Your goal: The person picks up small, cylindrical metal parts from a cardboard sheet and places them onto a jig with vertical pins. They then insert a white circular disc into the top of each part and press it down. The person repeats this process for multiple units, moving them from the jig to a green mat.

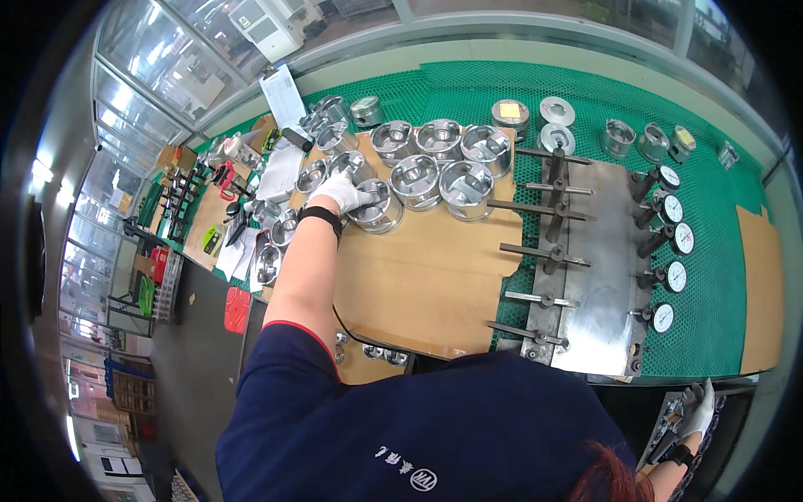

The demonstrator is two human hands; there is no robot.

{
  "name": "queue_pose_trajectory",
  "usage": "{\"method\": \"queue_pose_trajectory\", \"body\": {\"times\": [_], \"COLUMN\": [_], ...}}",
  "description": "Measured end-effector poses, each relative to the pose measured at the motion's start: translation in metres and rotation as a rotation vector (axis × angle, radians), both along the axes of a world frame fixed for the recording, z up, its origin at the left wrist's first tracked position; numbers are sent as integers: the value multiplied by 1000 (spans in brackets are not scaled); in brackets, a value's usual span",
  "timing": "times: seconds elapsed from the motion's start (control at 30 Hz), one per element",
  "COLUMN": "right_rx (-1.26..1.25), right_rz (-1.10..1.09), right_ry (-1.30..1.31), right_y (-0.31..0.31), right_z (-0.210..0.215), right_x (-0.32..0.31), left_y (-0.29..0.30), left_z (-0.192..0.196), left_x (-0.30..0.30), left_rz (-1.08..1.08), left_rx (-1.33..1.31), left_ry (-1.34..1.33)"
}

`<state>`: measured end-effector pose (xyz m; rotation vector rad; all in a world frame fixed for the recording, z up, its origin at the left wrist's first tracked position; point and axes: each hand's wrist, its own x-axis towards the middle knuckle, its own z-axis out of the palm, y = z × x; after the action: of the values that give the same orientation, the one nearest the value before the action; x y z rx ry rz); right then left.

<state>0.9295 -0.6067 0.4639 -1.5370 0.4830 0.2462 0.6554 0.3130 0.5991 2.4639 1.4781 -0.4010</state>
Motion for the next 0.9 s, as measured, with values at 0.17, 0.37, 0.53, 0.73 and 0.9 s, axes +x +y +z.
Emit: {"method": "queue_pose_trajectory", "body": {"times": [0.17, 0.37, 0.53, 0.73, 0.9], "right_rx": [-16, -96, -40, -22, -56], "right_rz": [55, 88, 63, 98, 138], "right_ry": [30, 52, 59, 48, 87], "right_y": [36, 48, 22, 31, 50], "right_z": [-1, 13, 4, -1, -7], "right_x": [0, -16, -11, 3, 23], "left_y": [0, -2, 0, -50, -149], "left_z": [-5, -3, -10, -21, -23], "left_x": [-5, -2, -6, -42, -59], "left_rz": [-9, -20, -38, -127, -388], "left_rx": [103, 81, 69, 113, 177], "left_ry": [-27, 23, 77, -165, -353]}}
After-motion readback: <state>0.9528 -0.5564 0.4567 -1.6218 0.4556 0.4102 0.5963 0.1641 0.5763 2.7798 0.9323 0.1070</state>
